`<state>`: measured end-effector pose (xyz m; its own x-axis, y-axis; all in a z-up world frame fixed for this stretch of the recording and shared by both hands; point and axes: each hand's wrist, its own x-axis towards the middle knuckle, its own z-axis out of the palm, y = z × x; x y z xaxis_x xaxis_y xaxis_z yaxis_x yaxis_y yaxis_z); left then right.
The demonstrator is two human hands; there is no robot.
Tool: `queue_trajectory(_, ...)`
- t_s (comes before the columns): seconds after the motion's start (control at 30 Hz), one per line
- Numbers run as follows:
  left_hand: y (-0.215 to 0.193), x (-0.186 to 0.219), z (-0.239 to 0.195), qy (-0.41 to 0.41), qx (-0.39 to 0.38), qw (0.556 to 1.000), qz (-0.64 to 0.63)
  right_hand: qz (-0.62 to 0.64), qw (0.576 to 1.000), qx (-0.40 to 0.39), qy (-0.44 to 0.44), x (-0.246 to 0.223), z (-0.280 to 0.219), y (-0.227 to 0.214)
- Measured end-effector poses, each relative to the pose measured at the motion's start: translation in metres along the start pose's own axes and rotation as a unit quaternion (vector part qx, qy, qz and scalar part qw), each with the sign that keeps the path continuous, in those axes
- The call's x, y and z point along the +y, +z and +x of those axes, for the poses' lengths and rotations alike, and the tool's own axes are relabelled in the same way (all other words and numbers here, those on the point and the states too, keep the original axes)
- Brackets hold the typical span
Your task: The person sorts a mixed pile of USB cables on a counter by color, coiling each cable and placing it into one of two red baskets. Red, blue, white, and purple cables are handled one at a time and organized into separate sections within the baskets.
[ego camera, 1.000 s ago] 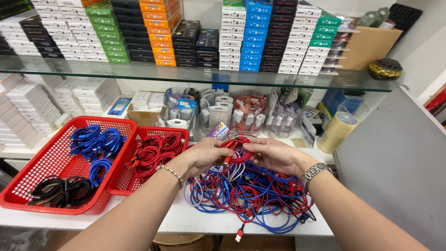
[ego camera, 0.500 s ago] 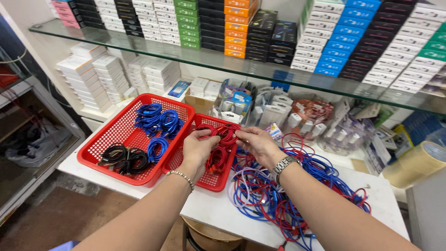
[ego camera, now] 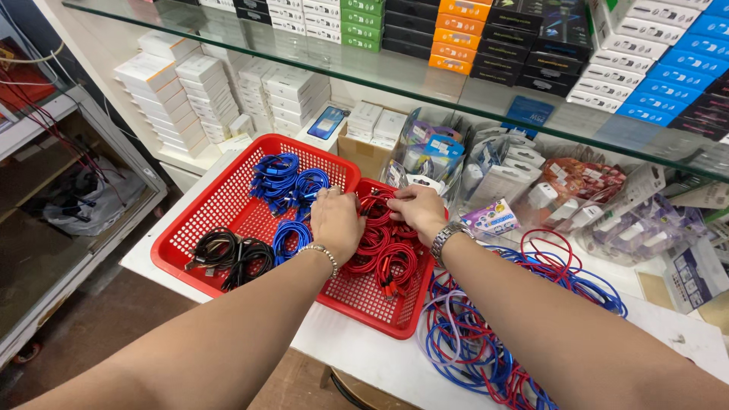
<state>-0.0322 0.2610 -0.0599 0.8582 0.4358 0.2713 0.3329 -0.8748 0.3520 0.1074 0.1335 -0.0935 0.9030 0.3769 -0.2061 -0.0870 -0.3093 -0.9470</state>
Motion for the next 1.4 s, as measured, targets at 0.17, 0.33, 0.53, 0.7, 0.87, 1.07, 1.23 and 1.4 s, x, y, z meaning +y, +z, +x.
queue_trajectory(0.17,0.011,-0.004,-0.001,-0.017,-0.001,0.999,-0.045,-0.165,0.981,0.031,-0.100,0.001,-0.008,0.001)
queue_trajectory(0.33,0.013,0.005,0.011,-0.050,0.009,0.994,-0.094,-0.267,0.943,0.032,-0.194,-0.003,-0.007,-0.003)
queue_trajectory(0.53,0.011,0.054,0.012,-0.021,0.028,0.988,-0.150,-0.219,0.964,0.056,-0.137,-0.011,-0.026,-0.029)
queue_trajectory(0.7,0.010,0.110,0.002,0.030,0.017,0.980,-0.197,-0.139,0.984,0.056,-0.093,-0.013,-0.054,-0.080)
queue_trajectory(0.87,0.017,0.165,-0.013,0.044,-0.041,0.973,-0.222,-0.109,0.985,0.091,-0.100,0.001,-0.092,-0.150)
queue_trajectory(1.07,0.056,0.201,-0.033,0.045,-0.110,0.958,-0.261,-0.093,0.978,0.173,-0.067,0.032,-0.140,-0.230)
queue_trajectory(1.23,0.107,0.202,-0.052,0.052,-0.211,0.964,-0.155,-0.058,0.990,0.127,0.019,0.065,-0.169,-0.261)
queue_trajectory(1.4,0.130,0.201,-0.081,0.031,-0.342,0.920,-0.191,-0.057,0.991,-0.008,0.124,0.084,-0.180,-0.255)
